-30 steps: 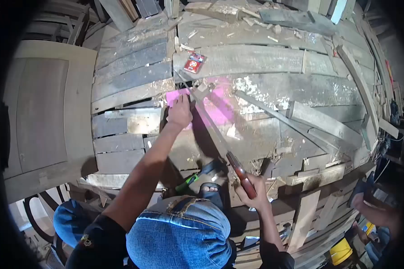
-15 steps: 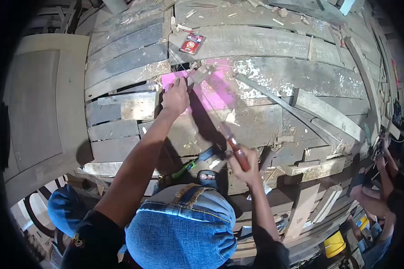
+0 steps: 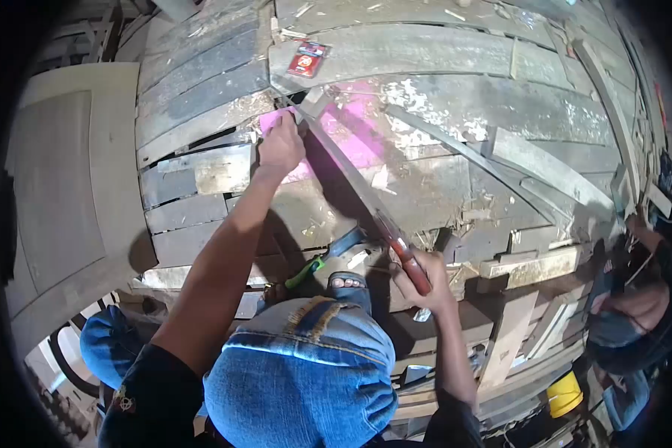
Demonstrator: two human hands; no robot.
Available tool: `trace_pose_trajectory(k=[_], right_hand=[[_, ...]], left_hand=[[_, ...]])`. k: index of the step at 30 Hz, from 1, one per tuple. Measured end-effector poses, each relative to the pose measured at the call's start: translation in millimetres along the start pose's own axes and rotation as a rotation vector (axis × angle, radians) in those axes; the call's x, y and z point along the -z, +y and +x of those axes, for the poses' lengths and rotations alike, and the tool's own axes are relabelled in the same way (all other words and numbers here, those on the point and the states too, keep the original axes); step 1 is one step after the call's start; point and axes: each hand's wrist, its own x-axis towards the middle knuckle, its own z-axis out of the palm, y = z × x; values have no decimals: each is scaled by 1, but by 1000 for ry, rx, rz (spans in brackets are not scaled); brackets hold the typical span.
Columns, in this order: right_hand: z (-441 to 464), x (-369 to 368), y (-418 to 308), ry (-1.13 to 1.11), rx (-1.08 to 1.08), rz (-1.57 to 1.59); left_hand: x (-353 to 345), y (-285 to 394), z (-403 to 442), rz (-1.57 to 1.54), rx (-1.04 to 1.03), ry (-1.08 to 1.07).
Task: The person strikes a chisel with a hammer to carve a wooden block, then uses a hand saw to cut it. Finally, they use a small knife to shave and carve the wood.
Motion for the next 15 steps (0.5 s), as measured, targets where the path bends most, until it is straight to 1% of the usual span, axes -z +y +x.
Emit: trace_pose_trajectory(k=[2,3,4,5,6,7,8,9,10,11,12,13,14,15], right_hand=[[-14,14,21,8,92,-17],[-26,28,12,1,46,-47],[-38,31,-11,87,-99,43],[-55,38,3,2,-57,-35],[-57,44,-2,-75,-17,-112],[-58,35,-7,-41,-22,-33],[-52,24,-12,-1,-18,45],[-45,15,6,50,-53,23],[-17,6,4,44,73,-59],[18,-5,-4,7,193,2],[47,-22,-22,31,57,104],[75,-35,-23,47,113,140],[76,-42,-21,-9,-4,235],[68,-40,-15,46,100,132]], left_hand=[[12,6,-2,18,-19,6],[10,4,0,48,-27,35],[5,0,-3,77,-27,44],[3,-1,-4,60,-44,30],[0,-5,-3,59,-27,10],[-3,-7,1,61,-23,-9],[-3,-8,6,64,-24,-19],[2,-6,0,56,-80,3],[-3,-8,-7,72,-46,26],[-8,-6,-4,90,-34,56],[-12,-4,0,107,-26,83],[-10,-20,11,-12,-32,-50],[13,-12,5,2,-54,-110],[7,-13,13,27,-73,-62]])
